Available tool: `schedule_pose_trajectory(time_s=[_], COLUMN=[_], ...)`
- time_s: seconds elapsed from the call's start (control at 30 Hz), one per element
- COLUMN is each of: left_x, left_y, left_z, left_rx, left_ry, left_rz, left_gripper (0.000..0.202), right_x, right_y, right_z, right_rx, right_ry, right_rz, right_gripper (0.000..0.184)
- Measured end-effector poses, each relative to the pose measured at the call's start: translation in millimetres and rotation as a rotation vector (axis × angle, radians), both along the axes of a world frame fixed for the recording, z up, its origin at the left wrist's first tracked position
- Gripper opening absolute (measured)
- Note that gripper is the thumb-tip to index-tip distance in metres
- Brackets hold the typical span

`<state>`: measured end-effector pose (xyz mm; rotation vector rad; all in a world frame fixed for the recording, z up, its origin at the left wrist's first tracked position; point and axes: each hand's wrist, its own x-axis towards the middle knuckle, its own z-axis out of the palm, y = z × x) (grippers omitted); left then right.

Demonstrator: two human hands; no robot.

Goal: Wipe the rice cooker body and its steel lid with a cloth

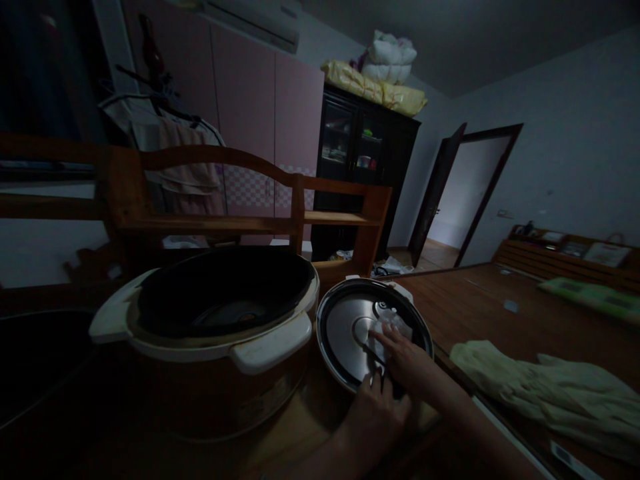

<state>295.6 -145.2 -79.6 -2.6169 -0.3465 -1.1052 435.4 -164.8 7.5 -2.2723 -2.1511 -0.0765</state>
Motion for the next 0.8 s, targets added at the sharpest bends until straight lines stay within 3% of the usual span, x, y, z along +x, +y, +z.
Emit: schedule_pose_trajectory(time_s=[0.4,0.8], left_x=[-2.2,-1.7], left_y=[-1.5,-2.6], left_z=[1.2,-3.7], left_rx=[-0.003,0.001], left_ry=[0.036,0.033], left_rz=[-0.011,-0.011], left_gripper=[0.018,0.022], right_x=[0.2,6.8], right_y=[-1.3,0.1], right_z=[-3.9,-14.6], right_rx=[0.033,0.055], right_ry=[-0.066,-0.059], right_rz=[-0.019,0.025], right_gripper=[0.075,0.063])
